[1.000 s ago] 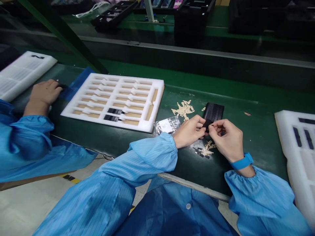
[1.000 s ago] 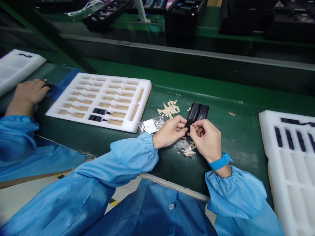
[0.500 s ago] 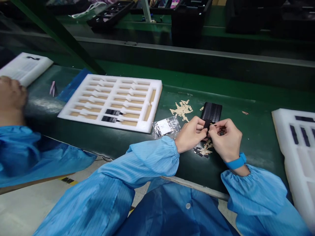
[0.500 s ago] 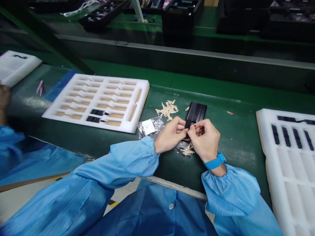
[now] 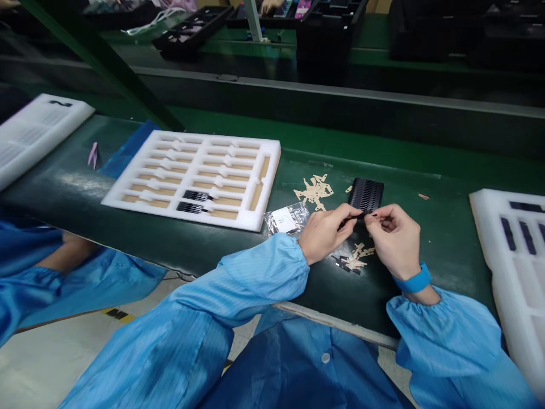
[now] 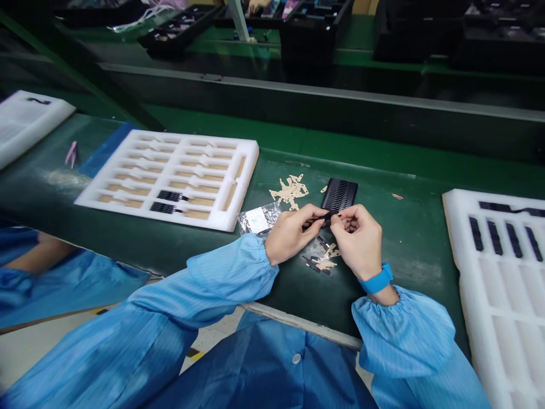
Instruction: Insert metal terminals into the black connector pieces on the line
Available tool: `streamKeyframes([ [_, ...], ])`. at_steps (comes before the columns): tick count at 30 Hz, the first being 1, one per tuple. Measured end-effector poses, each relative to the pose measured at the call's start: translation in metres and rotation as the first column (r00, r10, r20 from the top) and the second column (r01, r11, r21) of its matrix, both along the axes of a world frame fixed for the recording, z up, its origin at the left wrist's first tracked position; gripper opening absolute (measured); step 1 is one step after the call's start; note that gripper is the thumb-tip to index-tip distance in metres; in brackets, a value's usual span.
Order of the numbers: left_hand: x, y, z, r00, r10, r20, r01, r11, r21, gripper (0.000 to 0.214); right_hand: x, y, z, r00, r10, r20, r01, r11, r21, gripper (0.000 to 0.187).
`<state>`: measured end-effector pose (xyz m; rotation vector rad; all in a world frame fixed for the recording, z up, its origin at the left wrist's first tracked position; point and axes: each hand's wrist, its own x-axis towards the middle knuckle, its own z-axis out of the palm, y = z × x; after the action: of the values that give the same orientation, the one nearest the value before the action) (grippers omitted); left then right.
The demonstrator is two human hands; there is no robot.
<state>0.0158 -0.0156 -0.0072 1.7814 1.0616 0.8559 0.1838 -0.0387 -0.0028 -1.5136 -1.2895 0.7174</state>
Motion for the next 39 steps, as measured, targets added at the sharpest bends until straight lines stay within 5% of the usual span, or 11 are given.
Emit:
streamKeyframes([
  [5, 0.002, 0.005, -0.004, 0.987, -0.018, 0.159, 0.048, 0.981, -0.188, 0.022, 0.003, 0.001, 0.0, 0.999, -0.041, 0.021, 0.04, 0.998, 0.058, 0.019],
  [8, 0.006, 0.01, -0.005, 0.94, 0.008, 0.34, 0.14, 0.902, -0.409, 0.016, 0.004, 0.002, 0.005, 0.994, -0.103, -0.02, 0.105, 0.985, 0.137, 0.019],
  [12, 0.009, 0.013, 0.001, 0.881, 0.101, 0.462, 0.203, 0.802, -0.562, 0.018, 0.005, 0.003, 0.008, 0.998, -0.026, -0.061, 0.031, 0.997, 0.069, 0.018],
  [17, 0.009, 0.013, 0.001, 0.861, 0.106, 0.498, 0.216, 0.809, -0.547, 0.026, 0.005, 0.002, 0.005, 0.991, 0.069, -0.115, -0.068, 0.998, 0.016, 0.019],
  [25, 0.008, 0.013, -0.01, 0.857, 0.029, 0.514, 0.243, 0.856, -0.455, 0.035, 0.005, 0.001, 0.003, 0.989, 0.049, -0.139, -0.048, 0.999, 0.017, 0.02],
  [31, 0.004, 0.015, -0.003, 0.84, 0.02, 0.543, 0.259, 0.863, -0.433, 0.038, 0.008, 0.005, 0.007, 0.977, 0.085, -0.197, -0.094, 0.995, -0.037, 0.028],
  [35, -0.001, 0.018, 0.003, 0.815, 0.019, 0.579, 0.324, 0.814, -0.483, 0.045, 0.012, 0.006, 0.006, 0.943, 0.153, -0.294, -0.182, 0.98, -0.074, 0.03],
  [39, -0.006, 0.019, 0.007, 0.779, 0.006, 0.627, 0.455, 0.682, -0.573, 0.046, 0.014, 0.004, 0.003, 0.901, 0.231, -0.366, -0.271, 0.961, -0.061, 0.027],
])
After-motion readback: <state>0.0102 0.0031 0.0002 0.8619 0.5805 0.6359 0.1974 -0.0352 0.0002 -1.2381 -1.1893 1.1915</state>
